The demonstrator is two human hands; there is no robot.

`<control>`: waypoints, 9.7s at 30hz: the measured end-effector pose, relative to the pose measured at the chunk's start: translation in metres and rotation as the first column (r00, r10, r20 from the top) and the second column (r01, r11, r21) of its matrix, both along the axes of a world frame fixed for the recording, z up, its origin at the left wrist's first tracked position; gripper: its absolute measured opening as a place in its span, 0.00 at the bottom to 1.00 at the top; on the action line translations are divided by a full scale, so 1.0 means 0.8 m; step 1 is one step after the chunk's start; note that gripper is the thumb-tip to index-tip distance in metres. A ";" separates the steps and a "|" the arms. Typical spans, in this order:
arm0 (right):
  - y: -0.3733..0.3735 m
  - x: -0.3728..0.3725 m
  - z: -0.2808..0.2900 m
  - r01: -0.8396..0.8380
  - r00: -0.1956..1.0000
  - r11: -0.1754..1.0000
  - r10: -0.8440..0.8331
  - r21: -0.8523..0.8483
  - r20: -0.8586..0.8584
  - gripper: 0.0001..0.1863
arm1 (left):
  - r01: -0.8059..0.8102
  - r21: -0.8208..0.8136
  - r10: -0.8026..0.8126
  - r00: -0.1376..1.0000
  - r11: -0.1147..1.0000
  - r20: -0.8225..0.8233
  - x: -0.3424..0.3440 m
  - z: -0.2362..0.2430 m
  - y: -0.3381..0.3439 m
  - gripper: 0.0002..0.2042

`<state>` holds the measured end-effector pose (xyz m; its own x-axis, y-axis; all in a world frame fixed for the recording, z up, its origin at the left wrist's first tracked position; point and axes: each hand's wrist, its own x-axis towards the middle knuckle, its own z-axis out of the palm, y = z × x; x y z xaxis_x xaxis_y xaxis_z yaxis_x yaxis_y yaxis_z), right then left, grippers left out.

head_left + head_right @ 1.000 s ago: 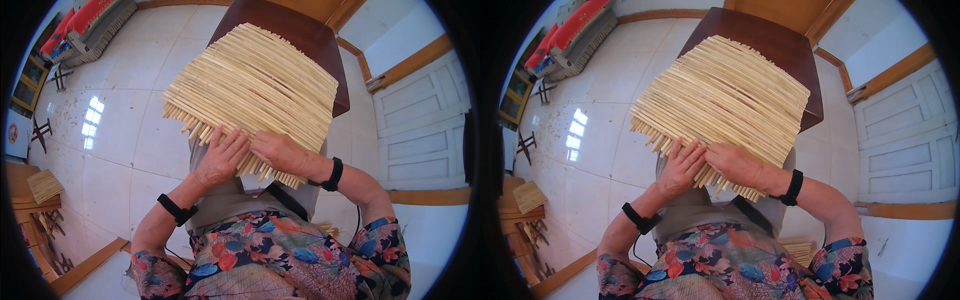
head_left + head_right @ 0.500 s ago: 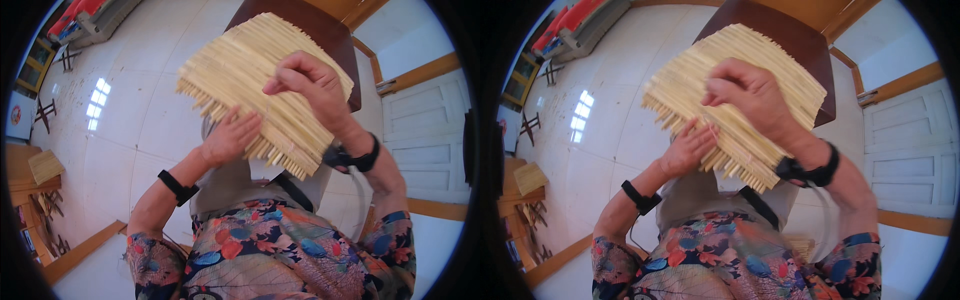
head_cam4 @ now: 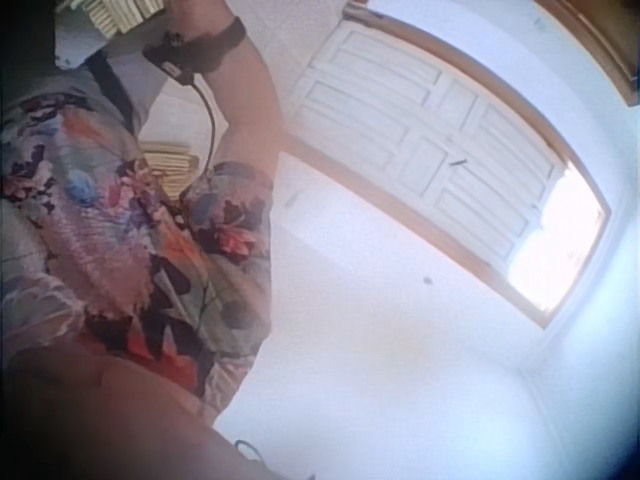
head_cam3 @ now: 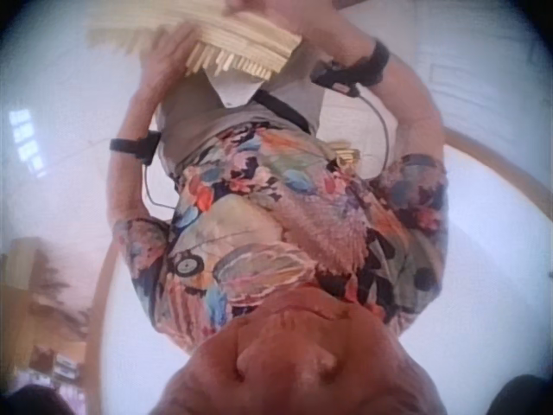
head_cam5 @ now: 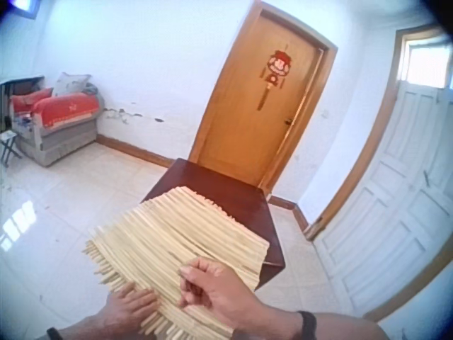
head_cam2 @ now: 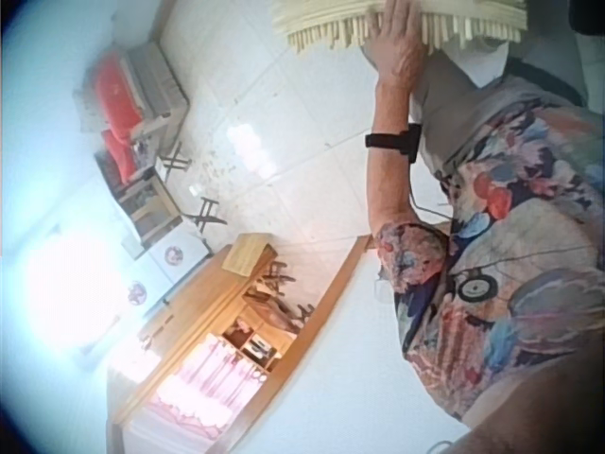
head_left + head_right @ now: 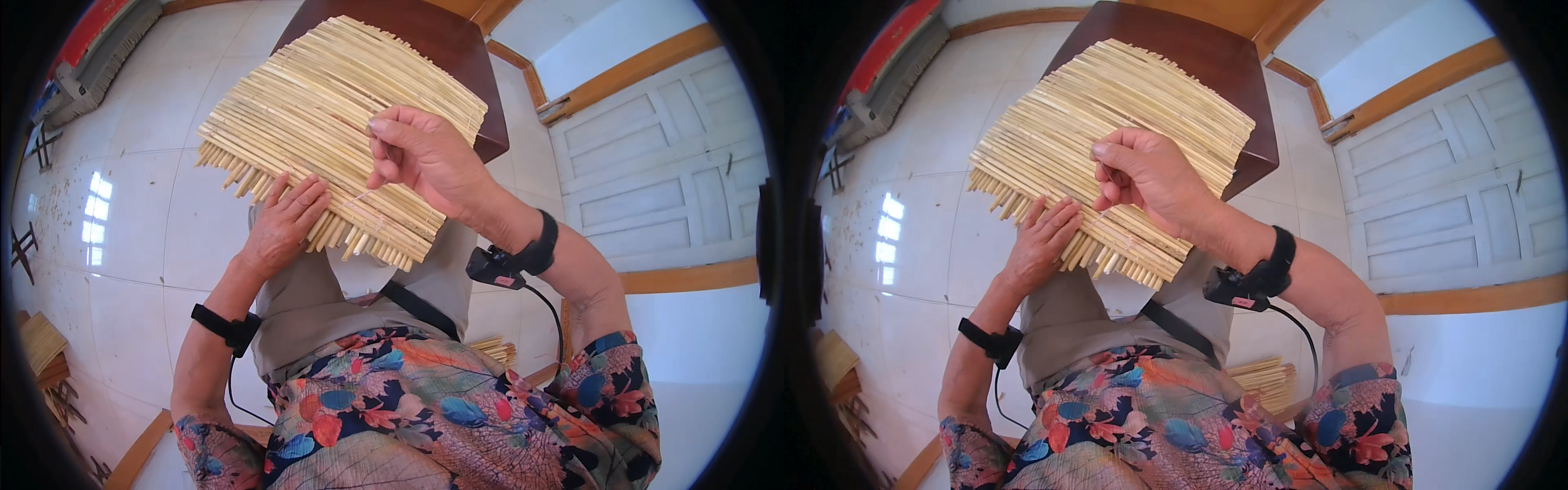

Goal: The person sews together strips of bamboo with a needle and thread to create a mat, pulling the thread through the gaps and wrapping it around the ends of the strips.

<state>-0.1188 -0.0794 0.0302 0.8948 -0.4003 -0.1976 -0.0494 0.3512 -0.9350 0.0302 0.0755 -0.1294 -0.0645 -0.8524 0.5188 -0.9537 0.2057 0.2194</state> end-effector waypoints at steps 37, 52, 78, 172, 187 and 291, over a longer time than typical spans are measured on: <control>-0.027 0.016 -0.074 -0.398 0.874 0.766 0.151 -0.504 -0.461 0.05 | -0.431 -0.013 -0.248 -0.493 0.902 -0.834 0.036 0.007 0.024 0.09; -0.004 0.024 -0.063 -0.428 0.892 0.601 0.161 -0.675 -0.422 0.06 | -0.318 0.256 -0.079 -0.753 0.913 -0.653 0.017 0.004 0.064 0.14; 0.167 0.041 -0.072 -0.389 0.884 0.799 0.464 0.459 -0.059 0.27 | -0.709 -0.095 -0.392 -0.268 0.699 -0.880 0.087 0.149 -0.034 0.11; -0.003 0.009 -0.108 -0.460 0.855 0.183 -0.172 -0.869 -0.489 0.07 | 0.208 0.164 0.265 -0.736 0.964 -0.623 -0.015 -0.010 0.011 0.20; -0.017 -0.061 0.034 -0.243 0.920 0.927 0.128 -0.284 -0.371 0.05 | 0.158 0.314 0.345 -0.590 0.936 -0.730 -0.012 -0.015 -0.009 0.23; 0.098 -0.090 -0.131 -0.201 0.941 0.653 -0.079 -0.730 -0.330 0.11 | 0.257 -0.049 0.120 -0.602 0.965 -0.790 -0.053 -0.025 0.071 0.22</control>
